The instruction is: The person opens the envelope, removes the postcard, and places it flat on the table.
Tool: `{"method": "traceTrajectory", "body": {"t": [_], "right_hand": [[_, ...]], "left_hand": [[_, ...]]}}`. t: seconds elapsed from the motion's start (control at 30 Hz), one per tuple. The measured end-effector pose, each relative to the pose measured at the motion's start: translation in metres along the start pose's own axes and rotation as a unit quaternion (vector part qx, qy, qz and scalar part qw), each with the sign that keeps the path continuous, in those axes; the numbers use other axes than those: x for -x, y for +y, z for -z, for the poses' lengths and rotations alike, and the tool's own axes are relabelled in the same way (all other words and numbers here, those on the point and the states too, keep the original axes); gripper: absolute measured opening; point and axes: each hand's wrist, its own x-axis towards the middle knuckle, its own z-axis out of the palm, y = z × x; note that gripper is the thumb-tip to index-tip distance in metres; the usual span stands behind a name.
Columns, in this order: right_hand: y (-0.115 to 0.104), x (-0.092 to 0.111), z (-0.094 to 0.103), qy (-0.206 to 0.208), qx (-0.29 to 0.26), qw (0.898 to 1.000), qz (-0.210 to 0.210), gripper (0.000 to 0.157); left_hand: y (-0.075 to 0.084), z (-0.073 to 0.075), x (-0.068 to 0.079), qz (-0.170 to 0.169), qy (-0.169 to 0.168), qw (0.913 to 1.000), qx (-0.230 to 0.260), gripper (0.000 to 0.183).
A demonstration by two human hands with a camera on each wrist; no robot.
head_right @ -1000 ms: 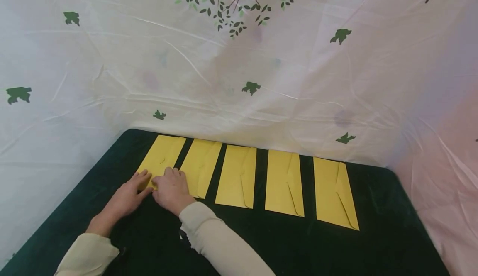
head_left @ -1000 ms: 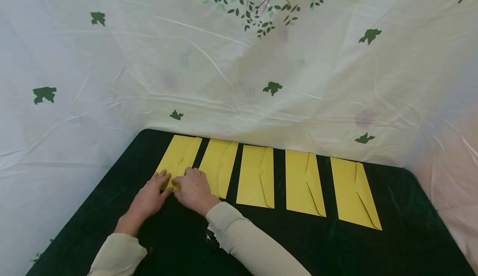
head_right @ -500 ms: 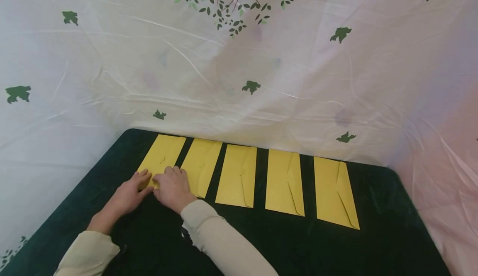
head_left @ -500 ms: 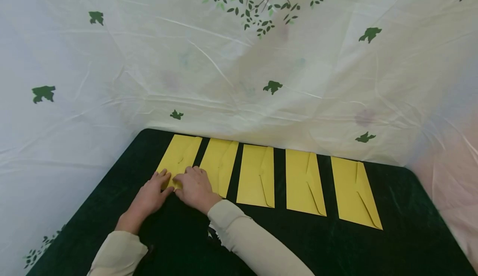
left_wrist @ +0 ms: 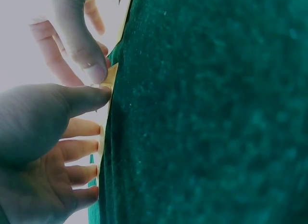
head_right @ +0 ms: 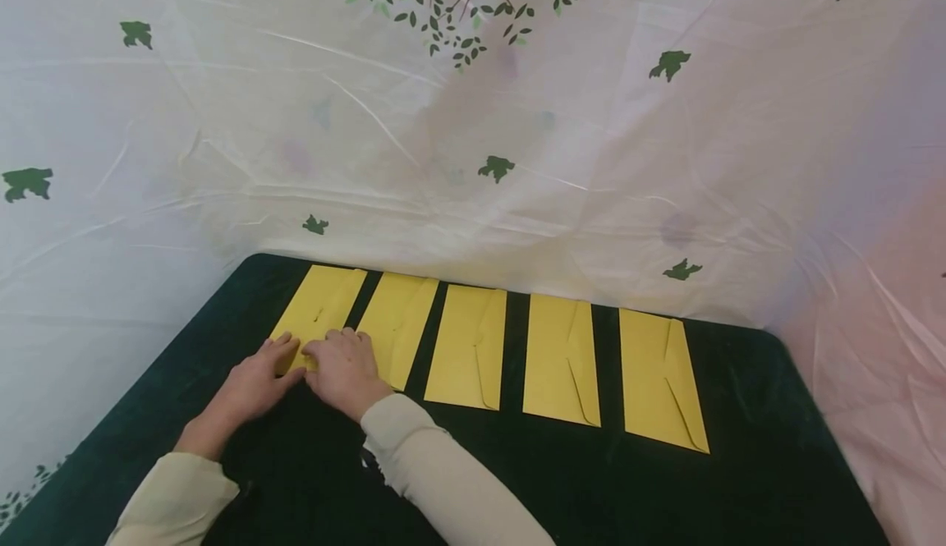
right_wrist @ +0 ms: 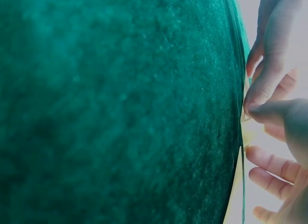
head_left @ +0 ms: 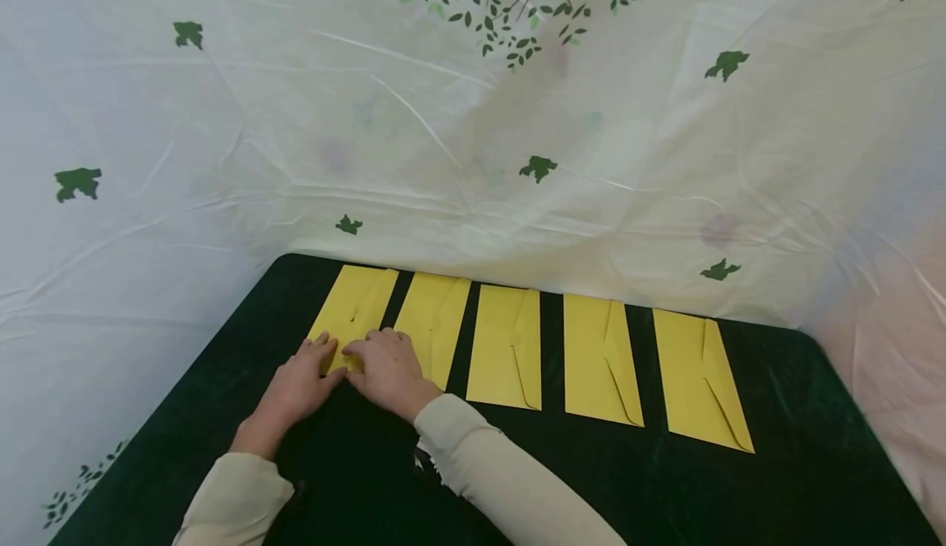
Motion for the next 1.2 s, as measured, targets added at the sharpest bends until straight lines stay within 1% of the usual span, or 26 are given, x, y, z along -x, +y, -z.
{"method": "traceTrajectory", "body": {"t": [0.2, 0.4, 0.57, 0.7, 0.83, 0.93, 1.0, 1.07, 1.13, 1.2], "right_hand": [[0.003, 0.003, 0.003, 0.008, -0.021, 1.000, 0.006, 0.036], [0.003, 0.004, 0.006, 0.015, -0.012, 1.000, 0.007, 0.035], [0.004, 0.005, 0.012, 0.021, -0.007, 1.000, 0.010, 0.029], [0.006, 0.005, 0.014, 0.018, -0.026, 0.999, 0.005, 0.024], [0.008, 0.006, 0.015, 0.010, -0.048, 0.999, -0.012, 0.023], [0.009, 0.008, 0.016, 0.008, -0.076, 0.997, -0.027, 0.021], [0.011, 0.010, 0.017, 0.010, -0.104, 0.994, -0.041, 0.019], [0.012, 0.011, 0.018, 0.009, -0.143, 0.988, -0.058, 0.017], [0.015, 0.011, 0.018, 0.007, -0.184, 0.980, -0.077, 0.016], [0.017, 0.012, 0.018, 0.004, -0.229, 0.969, -0.095, 0.015]], "left_hand": [[0.000, 0.000, 0.001, 0.005, 0.002, 1.0000, 0.006, 0.066], [0.002, 0.001, 0.002, 0.012, 0.001, 0.9999, 0.004, 0.067], [0.004, 0.001, 0.003, 0.010, 0.004, 0.9999, 0.003, 0.067], [0.006, 0.001, 0.004, 0.013, 0.002, 0.9999, 0.005, 0.066], [0.007, 0.000, 0.004, 0.020, -0.002, 0.9998, 0.009, 0.067], [0.008, -0.001, 0.004, 0.025, -0.003, 0.9996, 0.010, 0.067], [0.008, -0.001, 0.004, 0.027, -0.003, 0.9996, 0.009, 0.067], [0.008, -0.002, 0.004, 0.028, -0.002, 0.9996, 0.007, 0.067], [0.009, -0.003, 0.004, 0.030, -0.002, 0.9995, 0.006, 0.067], [0.009, -0.003, 0.004, 0.031, -0.001, 0.9995, 0.006, 0.067]]}}
